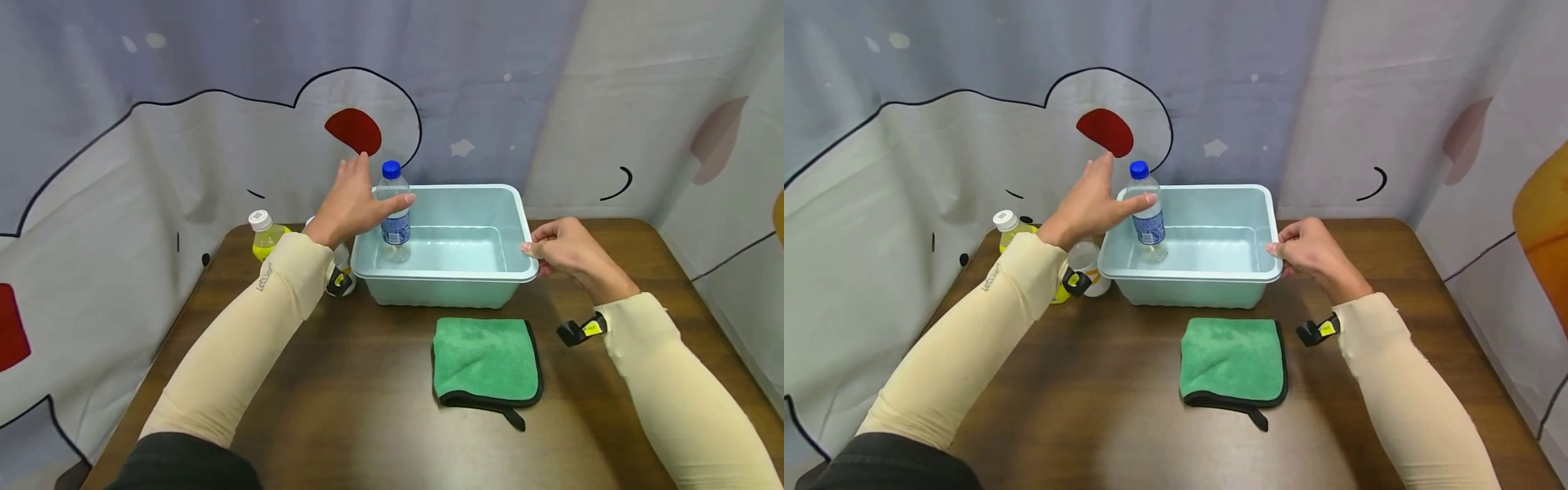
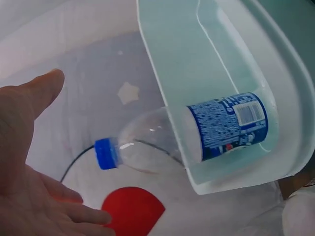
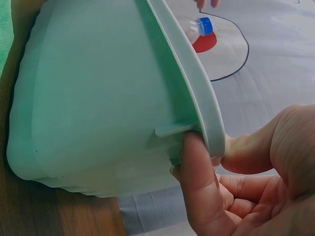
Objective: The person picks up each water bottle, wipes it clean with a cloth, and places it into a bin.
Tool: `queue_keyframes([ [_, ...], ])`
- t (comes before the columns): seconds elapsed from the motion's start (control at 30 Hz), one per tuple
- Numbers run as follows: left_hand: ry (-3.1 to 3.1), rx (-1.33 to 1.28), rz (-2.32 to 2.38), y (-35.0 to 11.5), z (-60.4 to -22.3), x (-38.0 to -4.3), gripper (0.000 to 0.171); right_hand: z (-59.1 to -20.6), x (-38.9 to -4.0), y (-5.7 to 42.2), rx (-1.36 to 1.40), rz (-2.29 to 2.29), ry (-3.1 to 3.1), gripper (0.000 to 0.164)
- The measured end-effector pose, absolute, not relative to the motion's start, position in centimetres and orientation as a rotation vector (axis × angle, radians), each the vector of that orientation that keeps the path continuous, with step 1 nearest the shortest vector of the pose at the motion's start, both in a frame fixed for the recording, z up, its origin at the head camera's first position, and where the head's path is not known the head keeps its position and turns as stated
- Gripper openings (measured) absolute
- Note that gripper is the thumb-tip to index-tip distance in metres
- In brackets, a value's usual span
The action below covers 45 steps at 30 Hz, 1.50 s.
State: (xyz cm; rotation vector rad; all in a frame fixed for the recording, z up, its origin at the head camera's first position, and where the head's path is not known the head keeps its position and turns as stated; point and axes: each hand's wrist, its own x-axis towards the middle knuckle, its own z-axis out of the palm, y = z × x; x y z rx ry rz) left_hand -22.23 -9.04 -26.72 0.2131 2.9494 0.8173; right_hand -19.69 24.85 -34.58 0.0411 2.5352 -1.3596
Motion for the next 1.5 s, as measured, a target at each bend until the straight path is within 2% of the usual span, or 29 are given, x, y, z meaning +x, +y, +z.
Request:
queue_keyframes([
  [0.2, 3.008, 0.283, 0.705, -9.6, -26.3, -21.6, 0.114, -34.7, -20.3, 25.0, 0.031, -1.364, 2.527, 0.036],
  [0.87, 3.069, 0.172, 0.553, -13.7, -25.0, -20.2, 0.113, -34.7, -21.5, 25.8, 0.027, -1.331, 2.542, 0.041],
  [1.5, 3.145, 0.065, 0.8, -20.3, -26.2, -18.1, 0.115, -34.5, -20.7, 25.9, 0.038, -1.371, 2.534, 0.04],
])
